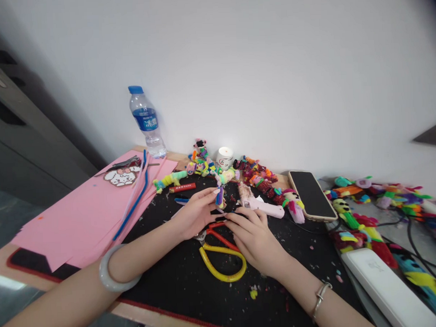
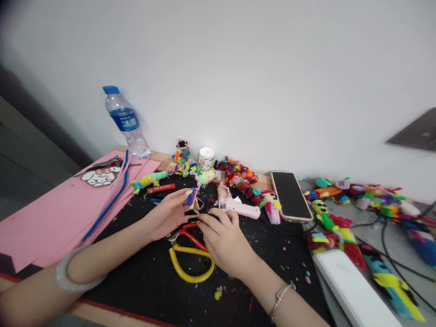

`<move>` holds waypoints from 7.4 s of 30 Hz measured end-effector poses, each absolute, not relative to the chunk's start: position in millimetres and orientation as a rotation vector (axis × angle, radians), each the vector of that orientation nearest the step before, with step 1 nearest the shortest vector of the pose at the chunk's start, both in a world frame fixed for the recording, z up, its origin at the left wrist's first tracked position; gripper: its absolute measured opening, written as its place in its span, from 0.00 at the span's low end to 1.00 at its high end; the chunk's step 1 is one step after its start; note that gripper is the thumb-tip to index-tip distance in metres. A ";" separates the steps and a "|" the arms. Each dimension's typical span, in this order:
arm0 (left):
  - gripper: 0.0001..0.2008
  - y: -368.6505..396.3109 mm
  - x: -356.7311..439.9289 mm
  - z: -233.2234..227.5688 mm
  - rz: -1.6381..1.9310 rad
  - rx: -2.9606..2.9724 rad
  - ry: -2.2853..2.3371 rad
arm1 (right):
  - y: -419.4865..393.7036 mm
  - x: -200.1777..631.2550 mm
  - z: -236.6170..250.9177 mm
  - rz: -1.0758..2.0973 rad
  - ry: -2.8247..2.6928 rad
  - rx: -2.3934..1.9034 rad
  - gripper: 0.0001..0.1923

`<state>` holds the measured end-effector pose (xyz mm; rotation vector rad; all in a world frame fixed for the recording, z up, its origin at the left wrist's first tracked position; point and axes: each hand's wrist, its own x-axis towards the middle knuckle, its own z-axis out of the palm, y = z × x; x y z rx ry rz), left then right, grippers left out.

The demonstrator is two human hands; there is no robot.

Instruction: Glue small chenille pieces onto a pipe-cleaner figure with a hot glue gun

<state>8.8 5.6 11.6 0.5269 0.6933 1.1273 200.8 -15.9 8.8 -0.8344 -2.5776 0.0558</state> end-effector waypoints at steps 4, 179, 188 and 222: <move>0.06 6.3 7.6 10.1 1.140 0.551 0.687 | -11.7 205.0 2.7 0.130 -2.334 -0.745 0.14; 0.16 7.8 3.4 9.9 1.191 1.077 1.034 | 11.8 226.0 -0.8 0.640 -1.874 -1.142 0.03; 0.16 8.4 2.2 4.8 1.137 1.153 1.004 | 10.5 223.9 -1.4 0.632 -1.879 -1.117 0.04; 0.15 7.5 3.6 9.4 1.203 1.123 1.040 | 8.1 223.6 2.1 0.580 -1.936 -1.106 0.10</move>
